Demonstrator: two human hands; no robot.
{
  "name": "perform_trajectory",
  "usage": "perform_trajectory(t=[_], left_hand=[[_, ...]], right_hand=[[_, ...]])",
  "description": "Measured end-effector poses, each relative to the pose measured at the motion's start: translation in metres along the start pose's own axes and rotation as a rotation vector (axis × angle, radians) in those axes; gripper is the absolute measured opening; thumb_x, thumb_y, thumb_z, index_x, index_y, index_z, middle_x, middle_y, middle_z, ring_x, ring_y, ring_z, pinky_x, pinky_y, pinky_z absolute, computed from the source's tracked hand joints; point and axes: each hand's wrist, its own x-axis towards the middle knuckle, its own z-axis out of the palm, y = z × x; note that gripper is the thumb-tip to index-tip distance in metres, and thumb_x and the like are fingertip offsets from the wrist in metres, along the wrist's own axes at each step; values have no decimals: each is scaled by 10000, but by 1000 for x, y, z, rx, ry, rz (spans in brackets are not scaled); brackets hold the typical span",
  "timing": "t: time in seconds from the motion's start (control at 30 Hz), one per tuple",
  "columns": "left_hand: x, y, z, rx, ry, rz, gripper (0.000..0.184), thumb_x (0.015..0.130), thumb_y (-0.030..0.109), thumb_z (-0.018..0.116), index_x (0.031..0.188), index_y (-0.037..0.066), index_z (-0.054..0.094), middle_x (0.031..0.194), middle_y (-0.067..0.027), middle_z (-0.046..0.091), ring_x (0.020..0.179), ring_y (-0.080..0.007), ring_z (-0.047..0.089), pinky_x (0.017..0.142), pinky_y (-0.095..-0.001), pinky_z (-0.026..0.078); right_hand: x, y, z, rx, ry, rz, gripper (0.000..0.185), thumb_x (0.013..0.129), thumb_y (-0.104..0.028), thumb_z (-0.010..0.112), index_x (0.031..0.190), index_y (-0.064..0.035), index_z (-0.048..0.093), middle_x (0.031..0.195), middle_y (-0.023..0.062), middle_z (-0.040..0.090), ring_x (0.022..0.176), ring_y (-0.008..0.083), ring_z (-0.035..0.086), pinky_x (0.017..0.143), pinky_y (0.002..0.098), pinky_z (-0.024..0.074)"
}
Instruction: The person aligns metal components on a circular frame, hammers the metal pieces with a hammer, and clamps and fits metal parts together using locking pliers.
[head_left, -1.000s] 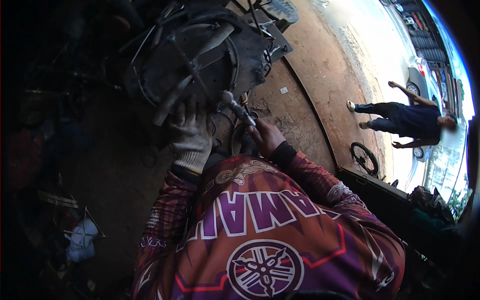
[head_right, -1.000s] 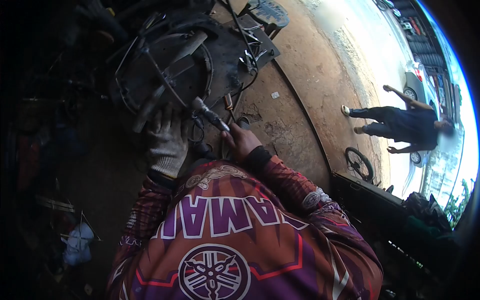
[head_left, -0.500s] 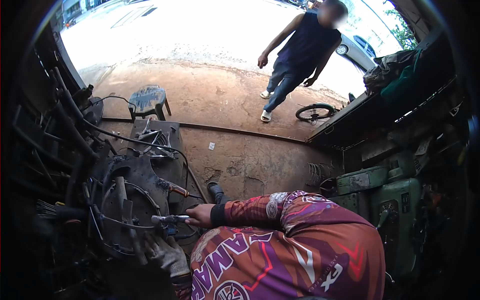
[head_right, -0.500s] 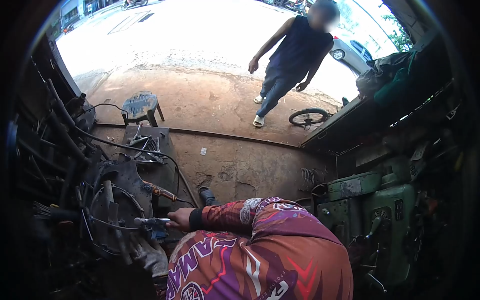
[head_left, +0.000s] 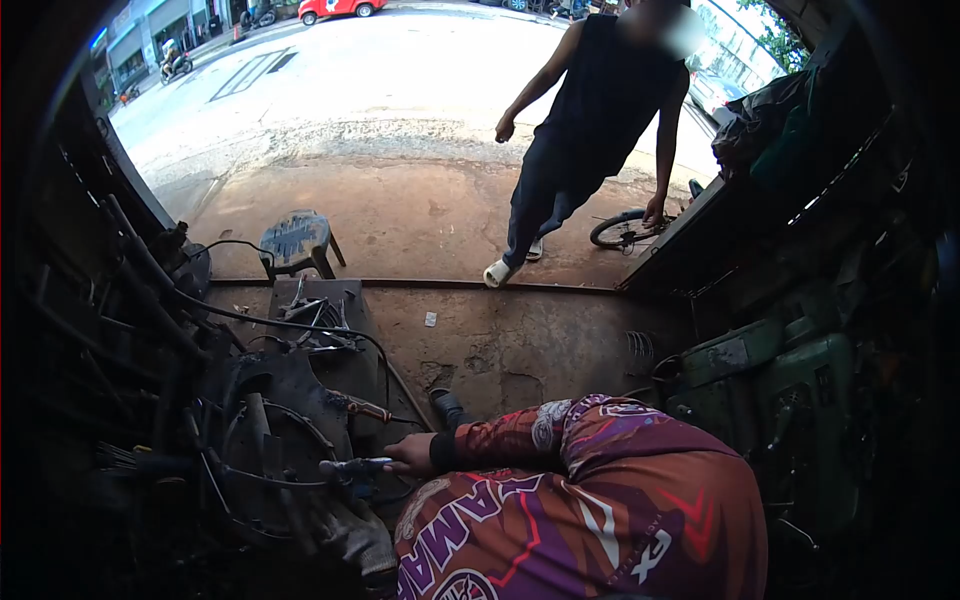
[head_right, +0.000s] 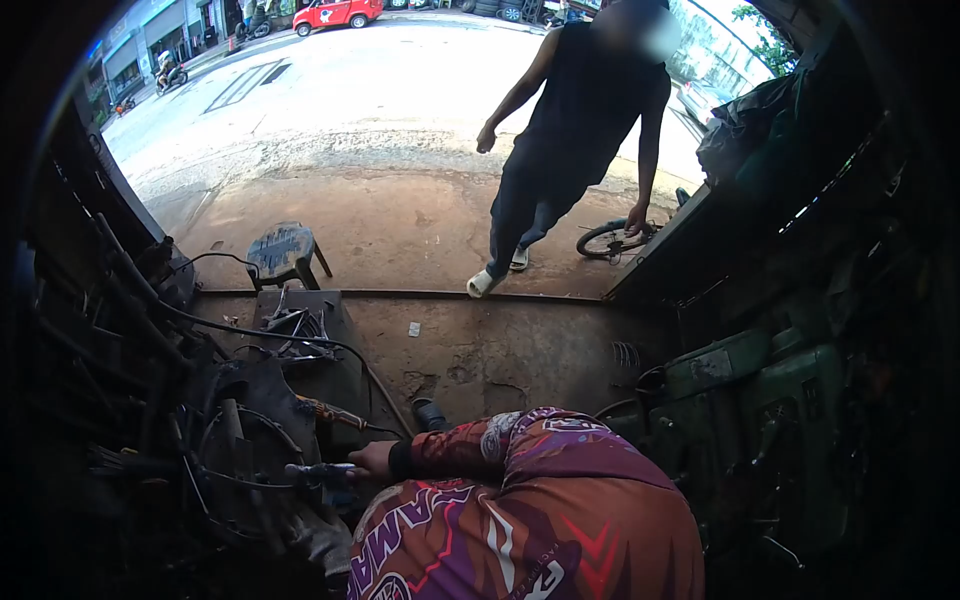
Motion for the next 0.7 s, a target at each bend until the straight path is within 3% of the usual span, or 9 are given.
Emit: perform_trajectory(t=[0.07, 0.3, 0.4, 0.43, 0.47, 0.5, 0.53, 0.6, 0.7], left_hand=[[1, 1, 0, 0, 4, 2, 537, 959, 398, 489, 1407, 104, 464, 1501, -153, 384, 1354, -365, 370, 1071, -566, 316], [-8, -12, 5, 4, 9, -11, 544, 958, 413, 492, 1413, 118, 461, 1505, -149, 380, 1367, -365, 356, 1073, -570, 308], [-17, -18, 3, 2, -10, -27, 547, 957, 419, 493, 1416, 124, 459, 1507, -147, 378, 1373, -365, 351, 1074, -571, 305], [-16, -18, 5, -1, -20, -37, 548, 957, 421, 493, 1417, 126, 459, 1507, -146, 378, 1375, -365, 349, 1075, -572, 304], [-11, -18, -10, -51, -16, -37, 536, 944, 425, 507, 1402, 149, 473, 1512, -130, 374, 1375, -355, 348, 1050, -593, 313], [-12, -17, 2, -8, -63, -117, 536, 924, 424, 534, 1378, 142, 494, 1513, -112, 375, 1356, -328, 368, 1021, -562, 344], [-11, -19, 0, -28, -39, -125, 537, 909, 414, 551, 1365, 135, 501, 1499, -110, 388, 1330, -315, 387, 1012, -550, 351], [-10, -25, -11, -43, -22, -155, 538, 894, 403, 569, 1353, 129, 508, 1485, -108, 400, 1303, -303, 407, 1002, -539, 358], [-8, -23, -17, -110, 15, -110, 538, 872, 378, 587, 1337, 116, 518, 1439, -98, 440, 1242, -287, 442, 978, -527, 371]], right_hand=[[-1, -3, -3, 13, -21, 30, 466, 975, -491, 450, 1072, -52, 573, 906, 243, 656, 897, 448, 628, 799, 534, 476], [-1, -3, -6, 8, -1, 28, 481, 965, -503, 464, 1045, -46, 590, 915, 246, 658, 923, 451, 624, 824, 528, 476], [0, 8, -1, 68, 41, 33, 450, 964, -460, 514, 977, -17, 590, 824, 237, 640, 839, 446, 622, 730, 496, 481], [-3, 5, -5, 118, 27, 26, 424, 967, -427, 529, 947, -7, 586, 763, 225, 617, 764, 407, 626, 687, 458, 476], [-4, 9, -4, 135, 60, -1, 368, 971, -363, 546, 925, 1, 575, 696, 176, 566, 659, 282, 580, 646, 406, 452], [-4, 27, 6, 255, 123, -75, 314, 970, -306, 561, 908, 1, 565, 658, 109, 493, 640, 160, 474, 624, 368, 423], [-5, 37, 8, 354, 131, -86, 283, 972, -278, 570, 878, -11, 559, 657, 36, 469, 666, 103, 422, 616, 324, 403], [-12, 18, -4, 485, 188, -85, 304, 996, -324, 539, 870, -49, 569, 678, -53, 457, 608, 48, 397, 545, 245, 353], [-9, 13, -22, 684, 250, -153, 375, 992, -421, 534, 936, -52, 569, 669, -44, 456, 542, 45, 400, 485, 227, 332]])
